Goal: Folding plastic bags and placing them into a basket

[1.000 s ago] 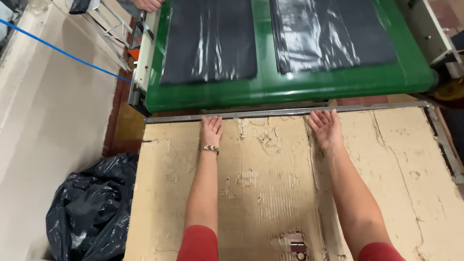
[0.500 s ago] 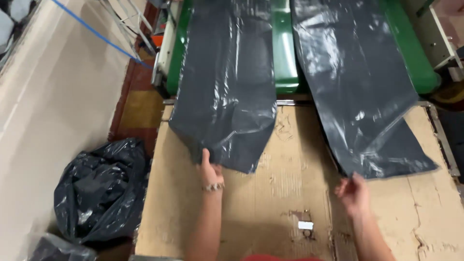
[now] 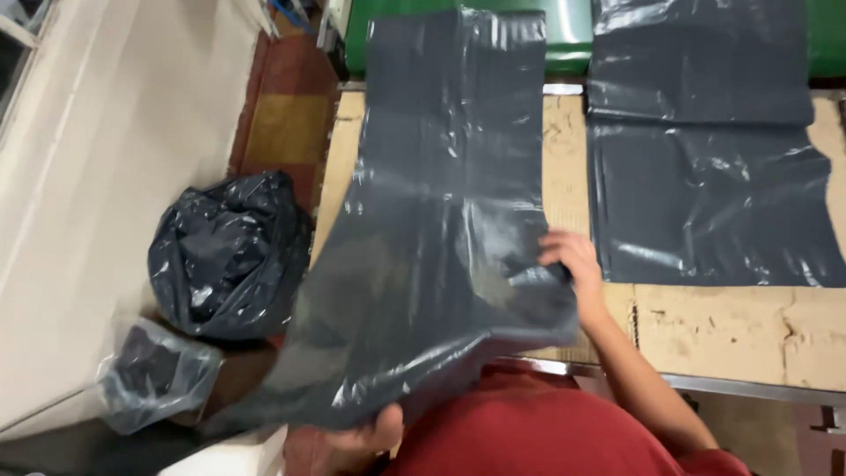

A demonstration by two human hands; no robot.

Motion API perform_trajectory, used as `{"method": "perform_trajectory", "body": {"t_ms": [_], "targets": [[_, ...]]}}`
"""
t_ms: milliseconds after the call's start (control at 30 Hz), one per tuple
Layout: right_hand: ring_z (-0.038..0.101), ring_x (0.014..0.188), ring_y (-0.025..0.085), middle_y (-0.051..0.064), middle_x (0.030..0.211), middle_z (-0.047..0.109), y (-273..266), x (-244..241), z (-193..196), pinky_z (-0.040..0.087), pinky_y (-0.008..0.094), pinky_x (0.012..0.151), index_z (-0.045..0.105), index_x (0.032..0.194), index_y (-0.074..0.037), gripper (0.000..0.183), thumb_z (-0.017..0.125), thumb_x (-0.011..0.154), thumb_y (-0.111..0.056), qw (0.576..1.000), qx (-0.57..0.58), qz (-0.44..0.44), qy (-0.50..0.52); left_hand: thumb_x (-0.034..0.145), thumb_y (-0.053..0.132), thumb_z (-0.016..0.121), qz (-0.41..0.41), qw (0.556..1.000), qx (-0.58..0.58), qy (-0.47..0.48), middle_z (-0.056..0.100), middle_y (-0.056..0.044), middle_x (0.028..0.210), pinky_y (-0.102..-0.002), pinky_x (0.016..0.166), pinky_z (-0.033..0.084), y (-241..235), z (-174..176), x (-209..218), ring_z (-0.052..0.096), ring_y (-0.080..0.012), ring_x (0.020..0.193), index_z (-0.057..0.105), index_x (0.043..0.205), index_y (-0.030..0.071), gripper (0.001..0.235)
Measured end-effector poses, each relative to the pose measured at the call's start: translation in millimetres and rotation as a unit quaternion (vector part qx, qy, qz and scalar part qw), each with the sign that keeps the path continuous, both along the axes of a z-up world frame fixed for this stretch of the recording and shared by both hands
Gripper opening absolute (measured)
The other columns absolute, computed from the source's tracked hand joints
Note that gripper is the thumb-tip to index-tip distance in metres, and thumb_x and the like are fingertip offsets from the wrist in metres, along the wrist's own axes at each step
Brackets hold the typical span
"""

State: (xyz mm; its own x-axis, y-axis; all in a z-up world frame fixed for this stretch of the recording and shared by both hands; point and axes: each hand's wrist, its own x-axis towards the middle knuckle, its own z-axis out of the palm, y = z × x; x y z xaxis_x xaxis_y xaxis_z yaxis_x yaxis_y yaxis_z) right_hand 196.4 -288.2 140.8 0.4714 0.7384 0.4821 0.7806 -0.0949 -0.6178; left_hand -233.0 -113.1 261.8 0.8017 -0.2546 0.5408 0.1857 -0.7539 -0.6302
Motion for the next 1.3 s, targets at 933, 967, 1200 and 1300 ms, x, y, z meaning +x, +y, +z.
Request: {"method": "perform_trajectory", "body": {"t_ms": [933, 967, 1200, 1300], "targets": [[0.067, 0.112, 0.043, 0.023, 0.110, 0.072, -2, 76, -94, 0.053, 0.054, 0.092, 0.068, 0.119, -0.001, 0.055, 0.086, 0.084, -0.039, 0.888, -0.293, -0.171, 0.310, 0.095, 0.039, 0.068, 0.374, 0.589, -0.706, -0.121, 0.073, -0.013, 0.086, -0.048, 0.077, 0.056, 53, -193, 106, 0.072, -0.0376, 0.090, 0.065, 0.095, 0.014, 0.026], [0.070, 0.107, 0.039, 0.016, 0.104, 0.074, -7, 80, -109, 0.055, 0.052, 0.087, 0.070, 0.112, -0.007, 0.041, 0.082, 0.089, -0.038, 0.894, -0.307, -0.185, 0.270, 0.098, 0.032, 0.065, 0.345, 0.598, -0.703, -0.174, 0.071, -0.017, 0.083, -0.050, 0.073, 0.055, 51, -197, 108, 0.071, -0.0406, 0.087, 0.063, 0.095, 0.013, 0.019], [0.066, 0.111, 0.051, 0.032, 0.107, 0.073, -22, 68, -121, 0.051, 0.062, 0.093, 0.066, 0.110, 0.001, 0.038, 0.071, 0.096, -0.034, 0.894, -0.353, -0.170, 0.219, 0.096, 0.039, 0.066, 0.465, 0.605, -0.637, -0.105, 0.074, -0.010, 0.079, -0.044, 0.071, 0.058, 40, -210, 107, 0.074, -0.0336, 0.080, 0.065, 0.092, 0.016, 0.023], [0.074, 0.101, 0.040, 0.019, 0.106, 0.076, -7, 76, -92, 0.058, 0.053, 0.086, 0.060, 0.115, -0.013, 0.044, 0.068, 0.092, -0.050, 0.871, -0.452, -0.173, 0.082, 0.083, 0.046, 0.075, 0.538, 0.674, -0.500, -0.079, 0.070, -0.006, 0.089, -0.045, 0.073, 0.056, 47, -193, 150, 0.071, -0.0297, 0.085, 0.064, 0.100, 0.020, 0.032]]}}
